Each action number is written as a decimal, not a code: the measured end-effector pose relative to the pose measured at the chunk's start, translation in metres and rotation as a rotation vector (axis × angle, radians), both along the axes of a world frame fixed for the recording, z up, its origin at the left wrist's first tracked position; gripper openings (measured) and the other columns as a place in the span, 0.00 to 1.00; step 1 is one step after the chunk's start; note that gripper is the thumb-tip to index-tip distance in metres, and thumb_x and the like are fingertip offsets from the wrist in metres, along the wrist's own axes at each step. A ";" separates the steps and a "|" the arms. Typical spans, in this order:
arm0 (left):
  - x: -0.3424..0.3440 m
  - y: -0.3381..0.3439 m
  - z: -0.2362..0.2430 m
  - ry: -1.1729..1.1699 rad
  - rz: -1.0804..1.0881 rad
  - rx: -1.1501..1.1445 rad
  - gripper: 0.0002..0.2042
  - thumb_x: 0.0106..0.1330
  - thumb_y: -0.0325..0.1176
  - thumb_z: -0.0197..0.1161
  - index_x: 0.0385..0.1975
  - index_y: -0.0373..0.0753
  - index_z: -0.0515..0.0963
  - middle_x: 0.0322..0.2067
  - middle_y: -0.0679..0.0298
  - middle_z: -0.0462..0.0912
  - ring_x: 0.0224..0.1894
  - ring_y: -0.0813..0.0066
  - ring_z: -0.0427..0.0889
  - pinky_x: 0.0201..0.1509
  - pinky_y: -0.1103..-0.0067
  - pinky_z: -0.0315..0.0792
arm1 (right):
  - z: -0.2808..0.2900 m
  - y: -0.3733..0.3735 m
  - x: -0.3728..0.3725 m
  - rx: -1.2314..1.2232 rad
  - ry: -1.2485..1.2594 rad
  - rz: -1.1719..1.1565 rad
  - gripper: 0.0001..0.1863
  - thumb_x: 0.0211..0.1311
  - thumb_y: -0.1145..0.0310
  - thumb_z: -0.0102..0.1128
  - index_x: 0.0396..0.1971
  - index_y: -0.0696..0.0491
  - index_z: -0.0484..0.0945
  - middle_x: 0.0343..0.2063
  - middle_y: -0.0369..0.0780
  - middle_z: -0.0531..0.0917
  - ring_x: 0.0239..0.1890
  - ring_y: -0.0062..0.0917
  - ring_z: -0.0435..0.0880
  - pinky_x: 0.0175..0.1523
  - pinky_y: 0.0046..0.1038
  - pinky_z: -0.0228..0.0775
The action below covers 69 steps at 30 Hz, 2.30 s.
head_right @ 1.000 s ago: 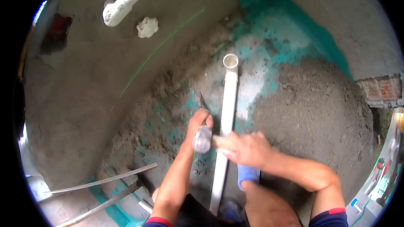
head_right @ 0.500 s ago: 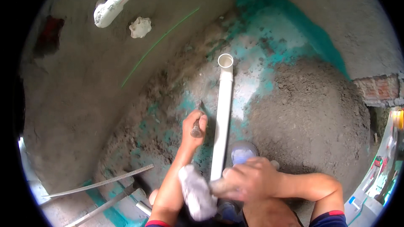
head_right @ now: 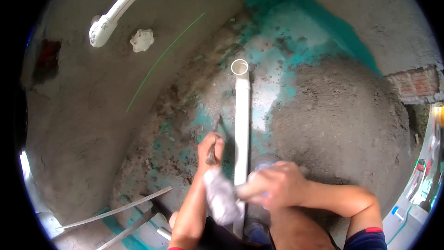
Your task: The person installs a PVC pipe into a wall by using a hammer and a chisel to chip away concrete and soil, positioning the pipe, and checking measurements with a tape measure.
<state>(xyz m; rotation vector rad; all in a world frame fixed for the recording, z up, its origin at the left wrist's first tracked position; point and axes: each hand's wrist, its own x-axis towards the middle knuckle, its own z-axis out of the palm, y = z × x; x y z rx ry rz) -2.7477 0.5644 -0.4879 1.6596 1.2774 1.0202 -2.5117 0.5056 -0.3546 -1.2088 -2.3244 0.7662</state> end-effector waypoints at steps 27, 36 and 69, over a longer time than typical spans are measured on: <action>0.051 -0.035 -0.044 0.625 0.035 -0.269 0.29 0.61 0.36 0.65 0.57 0.25 0.64 0.42 0.40 0.77 0.47 0.43 0.76 0.55 0.59 0.70 | -0.174 0.023 0.024 -0.681 0.133 -0.842 0.19 0.63 0.55 0.58 0.33 0.59 0.77 0.30 0.53 0.83 0.37 0.48 0.83 0.44 0.42 0.73; 0.061 -0.040 -0.048 0.676 0.035 -0.230 0.39 0.59 0.39 0.69 0.62 0.20 0.57 0.47 0.34 0.73 0.49 0.36 0.74 0.56 0.59 0.70 | -0.191 0.017 0.013 -0.794 0.059 -0.847 0.18 0.63 0.56 0.58 0.35 0.59 0.77 0.32 0.54 0.83 0.40 0.52 0.82 0.46 0.45 0.73; 0.006 0.009 -0.025 0.981 -0.105 -0.668 0.30 0.67 0.47 0.60 0.52 0.22 0.60 0.45 0.33 0.77 0.48 0.36 0.79 0.54 0.59 0.72 | -0.150 0.041 0.033 -0.604 -0.168 -0.797 0.19 0.68 0.64 0.54 0.50 0.62 0.70 0.45 0.53 0.78 0.45 0.47 0.83 0.50 0.44 0.75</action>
